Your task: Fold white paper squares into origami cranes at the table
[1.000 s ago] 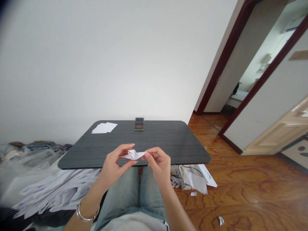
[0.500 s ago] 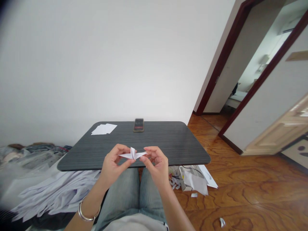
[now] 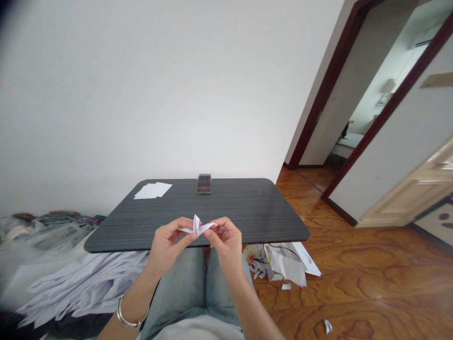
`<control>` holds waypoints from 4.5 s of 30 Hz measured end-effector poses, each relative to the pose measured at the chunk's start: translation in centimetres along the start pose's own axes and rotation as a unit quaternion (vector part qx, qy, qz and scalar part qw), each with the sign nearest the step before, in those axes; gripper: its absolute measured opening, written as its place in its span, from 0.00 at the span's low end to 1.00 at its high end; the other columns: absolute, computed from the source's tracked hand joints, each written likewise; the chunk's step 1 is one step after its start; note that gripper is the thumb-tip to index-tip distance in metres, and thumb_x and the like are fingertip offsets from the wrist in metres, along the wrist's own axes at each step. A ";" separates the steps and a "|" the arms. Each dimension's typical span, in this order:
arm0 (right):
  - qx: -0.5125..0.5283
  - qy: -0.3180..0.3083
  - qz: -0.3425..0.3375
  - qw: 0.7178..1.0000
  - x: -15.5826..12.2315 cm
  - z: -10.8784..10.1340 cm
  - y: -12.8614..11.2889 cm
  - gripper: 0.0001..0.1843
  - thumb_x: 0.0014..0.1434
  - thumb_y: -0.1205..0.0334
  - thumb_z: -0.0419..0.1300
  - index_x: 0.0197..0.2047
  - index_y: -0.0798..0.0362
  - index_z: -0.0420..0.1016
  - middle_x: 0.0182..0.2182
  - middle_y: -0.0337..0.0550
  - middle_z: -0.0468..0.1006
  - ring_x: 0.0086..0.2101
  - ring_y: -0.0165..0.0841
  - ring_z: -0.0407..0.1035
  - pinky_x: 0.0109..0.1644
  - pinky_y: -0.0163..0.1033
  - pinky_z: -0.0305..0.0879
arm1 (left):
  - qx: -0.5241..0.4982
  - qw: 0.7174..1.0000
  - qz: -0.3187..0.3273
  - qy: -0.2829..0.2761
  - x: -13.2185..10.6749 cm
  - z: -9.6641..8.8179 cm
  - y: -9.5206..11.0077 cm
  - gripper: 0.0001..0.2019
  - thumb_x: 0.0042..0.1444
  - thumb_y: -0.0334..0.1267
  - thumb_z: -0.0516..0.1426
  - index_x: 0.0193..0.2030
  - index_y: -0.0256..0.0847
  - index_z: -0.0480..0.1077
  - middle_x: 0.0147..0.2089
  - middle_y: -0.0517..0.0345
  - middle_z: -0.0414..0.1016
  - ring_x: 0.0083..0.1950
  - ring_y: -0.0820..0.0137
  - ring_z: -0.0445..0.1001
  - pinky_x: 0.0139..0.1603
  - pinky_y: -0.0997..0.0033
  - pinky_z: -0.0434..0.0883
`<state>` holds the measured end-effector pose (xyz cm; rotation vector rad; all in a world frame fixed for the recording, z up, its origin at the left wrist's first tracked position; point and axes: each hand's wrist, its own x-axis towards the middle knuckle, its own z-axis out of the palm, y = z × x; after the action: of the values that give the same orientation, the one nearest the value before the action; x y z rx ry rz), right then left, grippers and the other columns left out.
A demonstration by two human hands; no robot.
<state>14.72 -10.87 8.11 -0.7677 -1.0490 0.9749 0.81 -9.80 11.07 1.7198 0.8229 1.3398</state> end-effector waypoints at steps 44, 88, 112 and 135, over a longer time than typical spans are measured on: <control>-0.208 -0.009 -0.162 0.965 0.7 -0.5 1.6 0.06 0.56 0.64 0.57 0.30 0.51 0.74 0.27 0.42 0.74 0.28 0.32 0.69 0.29 0.36 0.67 | 0.040 0.999 -0.015 -0.003 0.9 0.1 -1.7 0.03 0.47 0.33 0.61 0.29 0.37 0.74 0.32 0.53 0.78 0.34 0.68 0.76 0.38 0.69 0.74; -0.164 0.037 -0.268 0.949 -0.4 0.3 2.1 0.07 0.55 0.73 0.55 0.33 0.51 0.71 0.28 0.41 0.72 0.31 0.32 0.68 0.32 0.37 0.65 | 0.042 0.978 0.136 0.149 -0.9 2.1 -2.4 0.18 0.45 0.32 0.64 0.45 0.41 0.71 0.33 0.58 0.74 0.33 0.72 0.74 0.35 0.73 0.74; -0.193 0.002 -0.334 0.922 -0.3 -0.1 1.8 0.08 0.56 0.72 0.54 0.34 0.51 0.71 0.41 0.48 0.77 0.39 0.37 0.72 0.42 0.46 0.68 | 0.097 0.956 0.268 0.063 -0.5 0.9 -2.8 0.06 0.52 0.25 0.55 0.33 0.38 0.69 0.41 0.49 0.77 0.43 0.66 0.75 0.43 0.64 0.72; -0.187 -0.025 -0.348 0.918 -1.0 -0.2 1.0 0.04 0.54 0.68 0.57 0.31 0.50 0.69 0.33 0.46 0.79 0.32 0.36 0.74 0.32 0.41 0.70 | 0.107 0.930 0.350 0.043 -0.7 0.0 -1.6 0.04 0.51 0.26 0.57 0.32 0.39 0.69 0.40 0.50 0.78 0.38 0.68 0.75 0.36 0.68 0.73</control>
<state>14.41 -11.39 6.82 -0.5998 -1.4395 0.1812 0.59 -9.64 9.37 2.2631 0.4089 1.8496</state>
